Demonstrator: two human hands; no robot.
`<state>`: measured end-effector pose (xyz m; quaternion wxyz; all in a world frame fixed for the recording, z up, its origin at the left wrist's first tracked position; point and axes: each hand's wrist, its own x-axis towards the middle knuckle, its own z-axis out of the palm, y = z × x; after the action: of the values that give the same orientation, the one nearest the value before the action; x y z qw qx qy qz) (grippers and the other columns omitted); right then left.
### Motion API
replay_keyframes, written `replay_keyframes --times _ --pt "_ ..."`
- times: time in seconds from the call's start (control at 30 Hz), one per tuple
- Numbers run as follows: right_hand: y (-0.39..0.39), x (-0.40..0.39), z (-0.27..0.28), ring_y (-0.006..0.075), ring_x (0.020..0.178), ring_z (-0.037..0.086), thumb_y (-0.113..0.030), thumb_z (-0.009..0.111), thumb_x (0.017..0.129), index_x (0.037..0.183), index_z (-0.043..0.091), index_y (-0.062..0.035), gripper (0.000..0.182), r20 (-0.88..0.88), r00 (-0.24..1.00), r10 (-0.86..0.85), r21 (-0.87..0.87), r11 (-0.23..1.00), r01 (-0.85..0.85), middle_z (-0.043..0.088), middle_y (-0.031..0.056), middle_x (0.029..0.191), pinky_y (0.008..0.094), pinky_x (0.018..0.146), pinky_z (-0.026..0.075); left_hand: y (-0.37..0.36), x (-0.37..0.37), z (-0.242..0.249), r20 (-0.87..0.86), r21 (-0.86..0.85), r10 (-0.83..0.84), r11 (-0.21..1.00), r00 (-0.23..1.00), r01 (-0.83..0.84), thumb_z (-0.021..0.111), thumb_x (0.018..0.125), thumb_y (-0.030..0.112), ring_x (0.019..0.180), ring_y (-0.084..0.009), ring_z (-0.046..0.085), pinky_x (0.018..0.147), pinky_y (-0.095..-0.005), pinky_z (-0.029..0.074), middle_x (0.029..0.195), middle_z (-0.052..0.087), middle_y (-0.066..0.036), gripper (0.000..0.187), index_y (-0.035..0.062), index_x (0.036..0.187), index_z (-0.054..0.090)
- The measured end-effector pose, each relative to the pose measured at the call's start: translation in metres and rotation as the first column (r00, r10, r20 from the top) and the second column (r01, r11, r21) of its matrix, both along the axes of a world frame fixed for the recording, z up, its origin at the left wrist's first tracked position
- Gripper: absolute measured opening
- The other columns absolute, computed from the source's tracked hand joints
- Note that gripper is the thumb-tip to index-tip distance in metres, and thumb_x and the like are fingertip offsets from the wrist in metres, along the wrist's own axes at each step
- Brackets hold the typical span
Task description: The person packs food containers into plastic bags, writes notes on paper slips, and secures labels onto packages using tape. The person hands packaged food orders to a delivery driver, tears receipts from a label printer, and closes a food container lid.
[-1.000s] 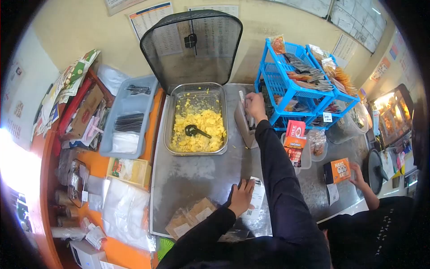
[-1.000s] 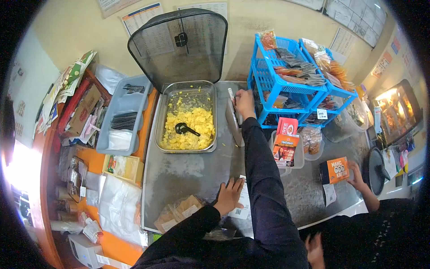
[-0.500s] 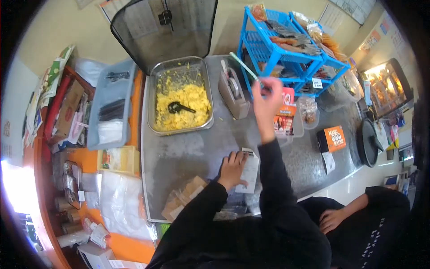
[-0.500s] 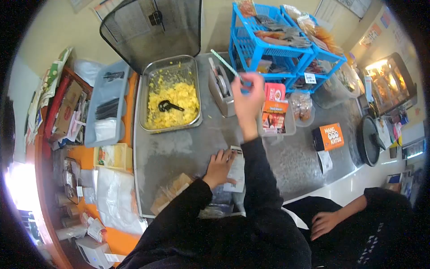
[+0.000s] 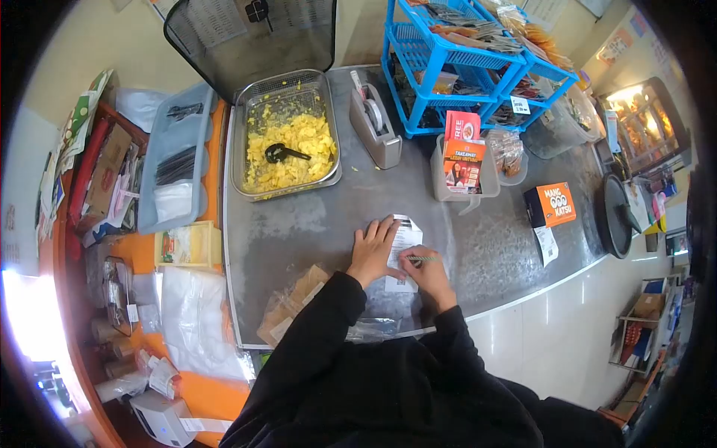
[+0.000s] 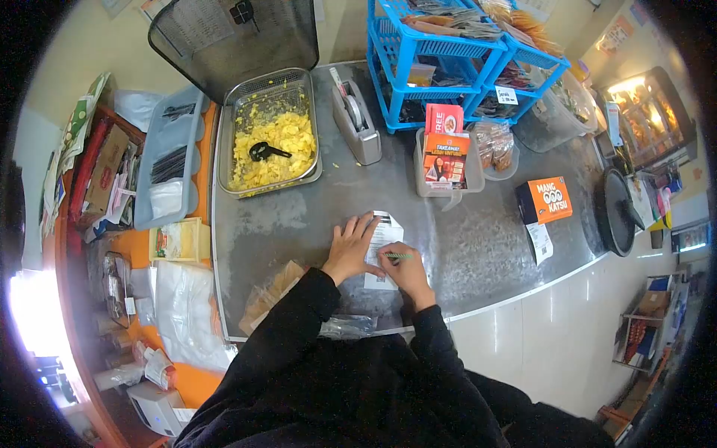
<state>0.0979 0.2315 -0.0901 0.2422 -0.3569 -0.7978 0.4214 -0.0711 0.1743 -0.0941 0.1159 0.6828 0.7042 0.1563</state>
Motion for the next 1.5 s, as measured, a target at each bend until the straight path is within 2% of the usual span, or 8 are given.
replay_keyframes --times 0.37,0.43,0.7,0.77,0.9,1.03,1.17,1.5 --pt "0.11 -0.088 0.069 0.0109 0.067 0.064 -0.021 0.059 0.096 0.107 0.065 -0.0024 0.022 -0.439 0.885 -0.156 -0.072 0.988 0.139 0.065 0.0065 0.075 0.0246 0.057 0.05 0.012 0.013 -0.01 0.043 0.005 0.221 0.975 0.974 -0.221 0.08 0.064 0.049 0.126 -0.0271 0.039 0.088 -0.0471 0.036 0.145 0.039 -0.008 0.096 0.0055 0.14 0.04" --pt "0.151 -0.14 0.1 0.0181 0.063 0.065 -0.016 0.063 0.092 0.097 0.066 -0.0023 0.015 -0.465 0.877 -0.121 0.135 0.969 0.206 0.066 0.0112 0.078 0.031 0.057 0.05 0.01 0.018 -0.005 0.035 -0.004 0.223 0.975 0.974 -0.223 0.079 0.069 0.042 0.124 -0.0292 0.04 0.088 -0.0472 0.037 0.139 0.042 -0.01 0.082 0.0048 0.135 0.045" --pt "0.269 -0.256 0.065 0.0404 0.093 0.065 -0.027 0.069 0.083 0.102 0.063 -0.0023 0.032 0.131 0.962 -0.24 0.438 0.884 0.162 0.066 0.0235 0.094 0.0502 0.082 0.051 -0.001 0.033 -0.022 0.414 0.025 0.233 0.963 0.88 -0.267 0.076 0.074 0.008 0.109 -0.0333 0.053 0.086 -0.047 0.045 0.118 0.052 -0.019 0.069 0.0053 0.133 0.04" --pt "0.262 -0.256 0.055 0.0396 0.091 0.066 -0.028 0.069 0.082 0.106 0.062 -0.0041 0.035 0.246 0.929 -0.277 0.524 0.844 0.113 0.068 0.0232 0.089 0.0491 0.081 0.052 -0.005 0.029 -0.015 0.655 -0.089 0.342 0.92 0.674 -0.381 0.071 0.078 -0.001 0.101 -0.0289 0.058 0.081 -0.0419 0.049 0.112 0.055 -0.018 0.066 0.0053 0.134 0.036" --pt "0.224 -0.211 0.081 0.0424 0.098 0.064 -0.032 0.067 0.084 0.114 0.059 -0.0071 0.041 0.261 0.925 -0.275 0.351 0.92 0.174 0.068 0.0229 0.097 0.0493 0.083 0.051 -0.021 0.012 0.057 0.93 -0.018 0.216 0.833 0.296 -0.553 0.061 0.085 -0.005 0.094 -0.0225 0.064 0.071 -0.0341 0.054 0.11 0.06 -0.015 0.061 0.0056 0.136 0.029" --pt "0.265 -0.184 -0.001 0.0243 0.079 0.071 -0.022 0.072 0.084 0.114 0.058 0.0083 0.045 0.198 0.976 0.096 -0.049 0.995 -0.087 0.071 0.0158 0.087 0.0354 0.073 0.055 -0.041 -0.012 0.135 0.97 0.113 0.004 0.879 0.243 -0.463 0.051 0.089 -0.01 0.107 -0.015 0.057 0.088 -0.029 0.049 0.123 0.054 -0.01 0.05 0.0021 0.136 0.037" --pt "0.247 -0.185 0.028 0.0185 0.075 0.07 -0.015 0.076 0.081 0.109 0.06 0.0131 0.042 -0.058 0.998 -0.004 -0.423 0.906 -0.021 0.071 0.0161 0.082 0.0278 0.067 0.054 -0.053 -0.016 0.186 0.968 0.132 -0.051 0.936 0.247 -0.326 0.043 0.089 -0.014 0.12 -0.0172 0.049 0.1 -0.026 0.036 0.133 0.048 -0.011 0.056 0.001 0.142 0.04" --pt "0.187 -0.132 0.051 0.0217 0.082 0.072 -0.026 0.068 0.079 0.087 0.072 -0.0007 0.027 0.174 0.978 -0.118 -0.142 0.979 0.143 0.072 0.0137 0.078 0.0339 0.072 0.054 -0.071 -0.012 0.217 0.894 0.294 -0.146 0.905 0.423 -0.309 0.039 0.082 -0.014 0.119 -0.0192 0.048 0.097 -0.0256 0.034 0.131 0.046 -0.013 0.063 0.0022 0.142 0.043"
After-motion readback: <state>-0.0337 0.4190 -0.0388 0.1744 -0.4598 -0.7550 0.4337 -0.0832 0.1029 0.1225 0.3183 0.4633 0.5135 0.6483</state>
